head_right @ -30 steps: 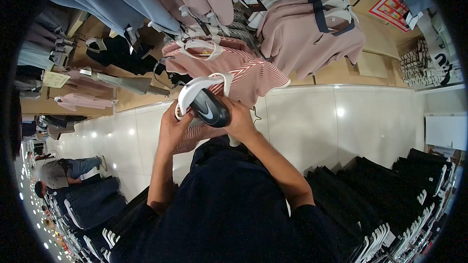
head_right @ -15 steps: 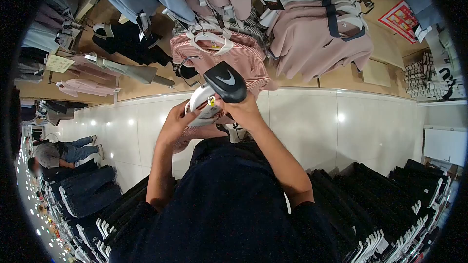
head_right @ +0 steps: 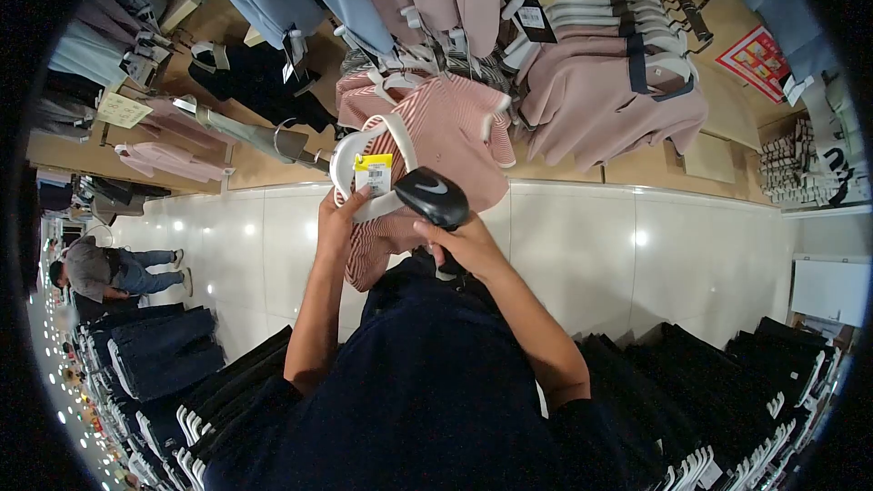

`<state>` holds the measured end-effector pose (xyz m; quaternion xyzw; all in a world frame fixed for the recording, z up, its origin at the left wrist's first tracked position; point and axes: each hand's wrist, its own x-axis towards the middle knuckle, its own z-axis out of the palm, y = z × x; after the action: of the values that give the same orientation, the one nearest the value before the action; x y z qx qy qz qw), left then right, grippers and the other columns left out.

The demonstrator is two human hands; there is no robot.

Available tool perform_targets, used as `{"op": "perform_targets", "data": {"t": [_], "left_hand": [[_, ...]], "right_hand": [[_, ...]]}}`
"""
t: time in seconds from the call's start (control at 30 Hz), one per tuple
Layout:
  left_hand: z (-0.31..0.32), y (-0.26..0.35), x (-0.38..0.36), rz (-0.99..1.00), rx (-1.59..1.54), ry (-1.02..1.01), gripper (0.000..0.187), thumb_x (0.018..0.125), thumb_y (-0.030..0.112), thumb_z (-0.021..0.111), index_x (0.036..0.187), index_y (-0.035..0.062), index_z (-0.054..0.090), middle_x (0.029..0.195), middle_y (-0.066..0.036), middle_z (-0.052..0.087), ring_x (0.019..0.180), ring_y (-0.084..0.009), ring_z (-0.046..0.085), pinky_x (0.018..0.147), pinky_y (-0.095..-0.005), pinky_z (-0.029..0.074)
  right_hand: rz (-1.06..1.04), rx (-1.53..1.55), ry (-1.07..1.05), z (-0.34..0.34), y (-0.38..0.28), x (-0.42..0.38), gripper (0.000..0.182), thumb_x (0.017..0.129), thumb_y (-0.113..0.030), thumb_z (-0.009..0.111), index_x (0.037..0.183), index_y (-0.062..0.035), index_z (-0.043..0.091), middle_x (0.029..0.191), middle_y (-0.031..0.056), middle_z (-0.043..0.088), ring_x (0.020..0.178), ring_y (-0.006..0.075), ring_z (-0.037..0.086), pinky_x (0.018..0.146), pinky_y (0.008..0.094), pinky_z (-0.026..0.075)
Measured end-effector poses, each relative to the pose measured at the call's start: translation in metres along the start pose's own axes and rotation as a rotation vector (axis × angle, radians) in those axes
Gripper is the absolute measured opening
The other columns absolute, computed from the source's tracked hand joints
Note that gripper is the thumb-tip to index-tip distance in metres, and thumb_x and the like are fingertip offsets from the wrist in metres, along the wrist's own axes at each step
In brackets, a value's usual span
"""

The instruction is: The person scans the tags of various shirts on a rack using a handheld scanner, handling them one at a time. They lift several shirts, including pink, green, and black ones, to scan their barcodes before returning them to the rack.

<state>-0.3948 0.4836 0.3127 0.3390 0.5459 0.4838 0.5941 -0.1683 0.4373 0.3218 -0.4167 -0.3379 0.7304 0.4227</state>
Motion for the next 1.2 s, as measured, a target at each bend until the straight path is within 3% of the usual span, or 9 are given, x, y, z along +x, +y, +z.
{"op": "perform_targets", "data": {"t": [0.17, 0.4, 0.47, 0.67, 0.7, 0.8, 0.83, 1.03, 1.2], "left_hand": [[-0.003, -0.014, 0.01, 0.072, 0.038, 0.012, 0.031, 0.089, 0.01, 0.07, 0.115, -0.0052, 0.064, 0.106, -0.011, 0.071, 0.089, -0.0156, 0.067, 0.08, -0.0286, 0.052], [-0.019, 0.005, 0.001, 0.1, 0.515, 0.032, 0.036, 0.083, 0.013, 0.075, 0.115, -0.0022, 0.067, 0.099, -0.011, 0.074, 0.088, -0.0158, 0.067, 0.081, -0.0313, 0.052], [-0.029, 0.008, -0.002, 0.119, 0.579, 0.058, 0.036, 0.082, 0.012, 0.075, 0.115, -0.0001, 0.067, 0.097, -0.011, 0.074, 0.087, -0.0152, 0.068, 0.081, -0.0316, 0.052], [-0.088, 0.015, 0.006, 0.096, 1.055, 0.191, 0.047, 0.078, 0.043, 0.077, 0.097, 0.001, 0.067, 0.084, -0.022, 0.07, 0.081, -0.0376, 0.069, 0.071, -0.0426, 0.052], [-0.1, 0.018, 0.009, 0.054, 1.079, 0.214, 0.048, 0.08, 0.046, 0.075, 0.097, 0.0012, 0.067, 0.082, -0.022, 0.07, 0.081, -0.0373, 0.069, 0.071, -0.0427, 0.052], [-0.137, 0.029, 0.021, 0.045, 1.153, 0.251, 0.054, 0.087, 0.056, 0.063, 0.096, 0.0029, 0.068, 0.075, -0.021, 0.067, 0.075, -0.0386, 0.067, 0.067, -0.0442, 0.05], [-0.151, 0.032, 0.027, 0.057, 1.182, 0.27, 0.054, 0.088, 0.056, 0.063, 0.096, 0.0032, 0.068, 0.074, -0.021, 0.067, 0.073, -0.0389, 0.067, 0.066, -0.0445, 0.05], [-0.208, 0.07, 0.062, 0.138, 1.329, 0.324, 0.055, 0.088, 0.059, 0.061, 0.09, 0.0045, 0.068, 0.072, -0.019, 0.066, 0.07, -0.0393, 0.065, 0.065, -0.0448, 0.05], [-0.249, 0.094, 0.109, 0.226, 1.38, 0.258, 0.054, 0.087, 0.06, 0.062, 0.091, 0.0058, 0.069, 0.071, -0.019, 0.067, 0.071, -0.0389, 0.066, 0.065, -0.0449, 0.051]], "right_hand": [[0.001, -0.116, -0.044, 0.002, 0.009, 0.003, 0.023, 0.091, -0.021, 0.073, 0.084, -0.0031, 0.061, 0.06, -0.0018, 0.054, 0.048, 0.0071, 0.049, 0.045, 0.0238, 0.039], [-0.056, -0.036, 0.119, -0.01, 0.02, 0.018, 0.017, 0.09, -0.01, 0.073, 0.1, -0.0024, 0.062, 0.068, -0.0008, 0.056, 0.052, 0.0081, 0.052, 0.049, 0.0236, 0.044], [-0.095, -0.033, 0.186, -0.013, 0.022, 0.025, 0.018, 0.089, -0.017, 0.074, 0.085, -0.0026, 0.065, 0.063, -0.0011, 0.056, 0.052, 0.0068, 0.051, 0.049, 0.0246, 0.042], [-0.03, -0.34, 0.272, -0.028, 0.029, 0.06, 0.025, 0.085, -0.024, 0.079, 0.085, -0.0024, 0.065, 0.065, -0.0002, 0.059, 0.056, 0.0071, 0.054, 0.053, 0.0261, 0.046], [-0.015, -0.389, 0.281, -0.029, 0.026, 0.069, 0.029, 0.081, -0.022, 0.08, 0.093, -0.0003, 0.066, 0.081, 0.007, 0.067, 0.066, 0.0158, 0.063, 0.061, 0.0296, 0.05], [-0.512, -0.724, 0.344, -0.031, 0.02, 0.111, 0.035, 0.077, -0.016, 0.079, 0.104, 0.0007, 0.065, 0.102, 0.0156, 0.068, 0.089, 0.0301, 0.066, 0.079, 0.0364, 0.052], [-0.494, -0.848, 0.306, -0.032, 0.013, 0.127, 0.042, 0.073, -0.013, 0.077, 0.111, 0.001, 0.065, 0.119, 0.0207, 0.062, 0.11, 0.0398, 0.058, 0.095, 0.042, 0.047], [-0.714, -1.321, 0.412, -0.004, -0.011, 0.243, 0.047, 0.076, -0.022, 0.073, 0.119, -0.0044, 0.066, 0.122, 0.0224, 0.061, 0.121, 0.0409, 0.053, 0.105, 0.0448, 0.04], [-0.313, -1.348, 0.387, -0.02, 0.01, 0.318, 0.053, 0.076, -0.04, 0.075, 0.115, -0.005, 0.067, 0.116, 0.0246, 0.065, 0.112, 0.0384, 0.061, 0.095, 0.0448, 0.049]]}}
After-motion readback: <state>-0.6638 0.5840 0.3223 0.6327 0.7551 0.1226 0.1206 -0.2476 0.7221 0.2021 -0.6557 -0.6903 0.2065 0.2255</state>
